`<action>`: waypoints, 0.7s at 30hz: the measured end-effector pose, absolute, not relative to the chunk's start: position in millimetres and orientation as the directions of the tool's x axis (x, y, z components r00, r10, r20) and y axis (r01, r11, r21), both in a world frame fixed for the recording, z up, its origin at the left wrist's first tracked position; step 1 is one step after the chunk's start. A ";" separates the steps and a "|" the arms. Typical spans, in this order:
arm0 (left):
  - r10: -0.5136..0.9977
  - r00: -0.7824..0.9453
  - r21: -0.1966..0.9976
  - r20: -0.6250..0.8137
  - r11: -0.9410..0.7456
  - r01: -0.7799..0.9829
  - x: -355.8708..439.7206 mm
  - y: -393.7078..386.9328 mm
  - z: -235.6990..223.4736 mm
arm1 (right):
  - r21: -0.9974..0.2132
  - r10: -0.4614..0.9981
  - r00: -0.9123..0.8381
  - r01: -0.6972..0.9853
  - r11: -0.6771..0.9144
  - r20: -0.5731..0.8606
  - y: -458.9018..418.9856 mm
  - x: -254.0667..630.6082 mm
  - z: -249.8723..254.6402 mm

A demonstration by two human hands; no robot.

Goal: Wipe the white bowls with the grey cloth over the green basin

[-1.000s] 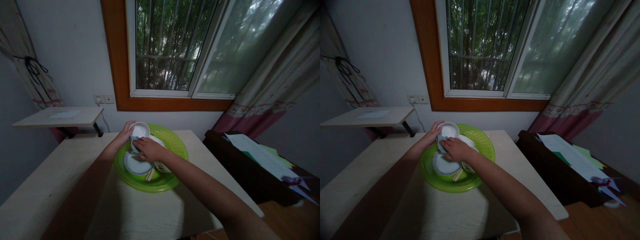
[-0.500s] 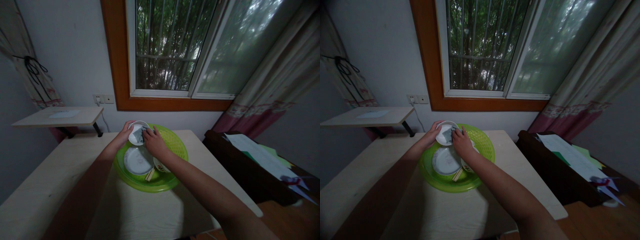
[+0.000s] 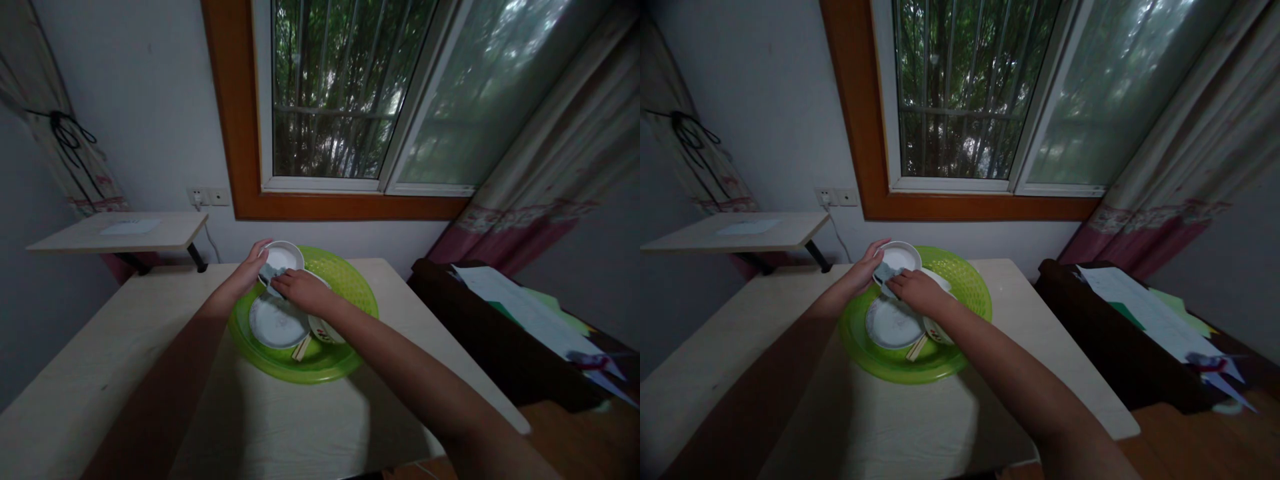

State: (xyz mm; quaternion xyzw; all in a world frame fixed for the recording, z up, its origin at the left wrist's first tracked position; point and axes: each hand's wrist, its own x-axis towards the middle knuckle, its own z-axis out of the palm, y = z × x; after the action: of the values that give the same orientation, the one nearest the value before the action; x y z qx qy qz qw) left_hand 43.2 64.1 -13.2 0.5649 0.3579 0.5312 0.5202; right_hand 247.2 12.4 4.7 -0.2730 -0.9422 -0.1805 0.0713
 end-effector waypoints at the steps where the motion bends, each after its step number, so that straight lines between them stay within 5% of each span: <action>1: 0.958 0.197 0.969 0.210 -0.177 -0.172 43.7 62.9 -11.6 | 0.301 0.505 -0.833 0.553 0.777 0.226 11.7 247.3 7.2; 11: 0.970 0.187 0.950 0.155 -0.094 -0.298 40.5 59.4 -3.2 | 0.362 0.556 -0.778 0.628 0.688 0.292 12.8 260.0 24.5; 21: 0.967 0.195 0.963 0.165 -0.115 -0.245 42.4 62.2 -5.3 | 0.352 0.615 -0.715 0.699 0.622 0.333 8.4 256.1 16.7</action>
State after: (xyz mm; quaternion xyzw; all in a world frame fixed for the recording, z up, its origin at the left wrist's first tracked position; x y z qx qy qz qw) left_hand 42.4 62.2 -5.3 0.5235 0.3448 0.5326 0.5687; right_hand 256.1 8.4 16.7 -0.3666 -0.8961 -0.2335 0.0900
